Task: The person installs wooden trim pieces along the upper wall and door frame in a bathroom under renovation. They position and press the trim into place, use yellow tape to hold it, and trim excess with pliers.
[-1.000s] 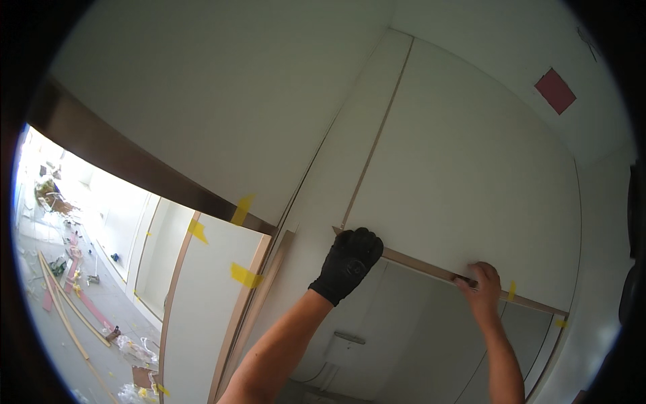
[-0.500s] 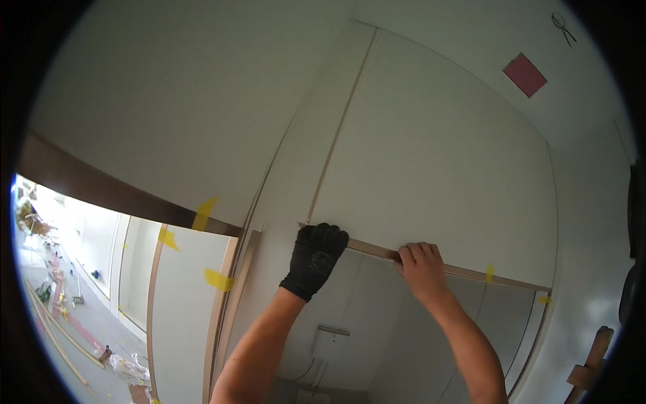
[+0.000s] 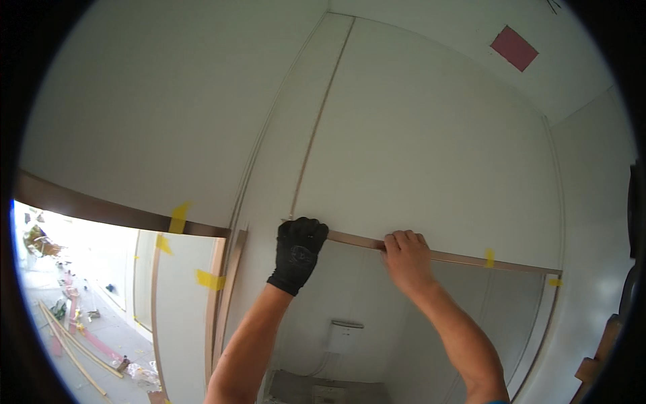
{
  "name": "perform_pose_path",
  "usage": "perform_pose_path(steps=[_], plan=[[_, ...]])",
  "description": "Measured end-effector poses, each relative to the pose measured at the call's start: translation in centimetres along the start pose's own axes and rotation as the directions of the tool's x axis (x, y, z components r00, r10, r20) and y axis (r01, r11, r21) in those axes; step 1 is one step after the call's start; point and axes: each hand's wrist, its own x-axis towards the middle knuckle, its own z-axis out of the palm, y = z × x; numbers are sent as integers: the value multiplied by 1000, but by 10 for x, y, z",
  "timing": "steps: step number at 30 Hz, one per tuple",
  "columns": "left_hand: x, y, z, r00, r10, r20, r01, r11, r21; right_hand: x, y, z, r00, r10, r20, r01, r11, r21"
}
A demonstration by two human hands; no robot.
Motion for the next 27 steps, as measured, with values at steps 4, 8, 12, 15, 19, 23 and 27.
perform_pose_path(steps=[4,8,12,15,19,23,27], plan=[[-1,4,1,996,-37,83,33,998,55,-3,3,-2,999,53,14,-54,992,111],[-3,-5,-2,996,-64,58,55,987,148,-9,8,6,990,22,-141,-12,997,70],[10,4,-7,995,-88,51,79,986,147,-15,5,27,976,19,-219,-21,1000,-5],[15,0,-11,988,-98,123,81,987,139,-14,1,25,983,-4,-185,1,1000,-15],[20,1,-18,985,-57,163,31,988,154,-12,1,25,986,-11,-168,8,1000,-20],[28,-1,-25,985,42,170,-64,990,129,-9,5,19,996,-56,-63,54,998,-20],[38,-7,-31,950,108,294,-151,980,129,-10,5,17,998,-51,-25,51,998,-24]])
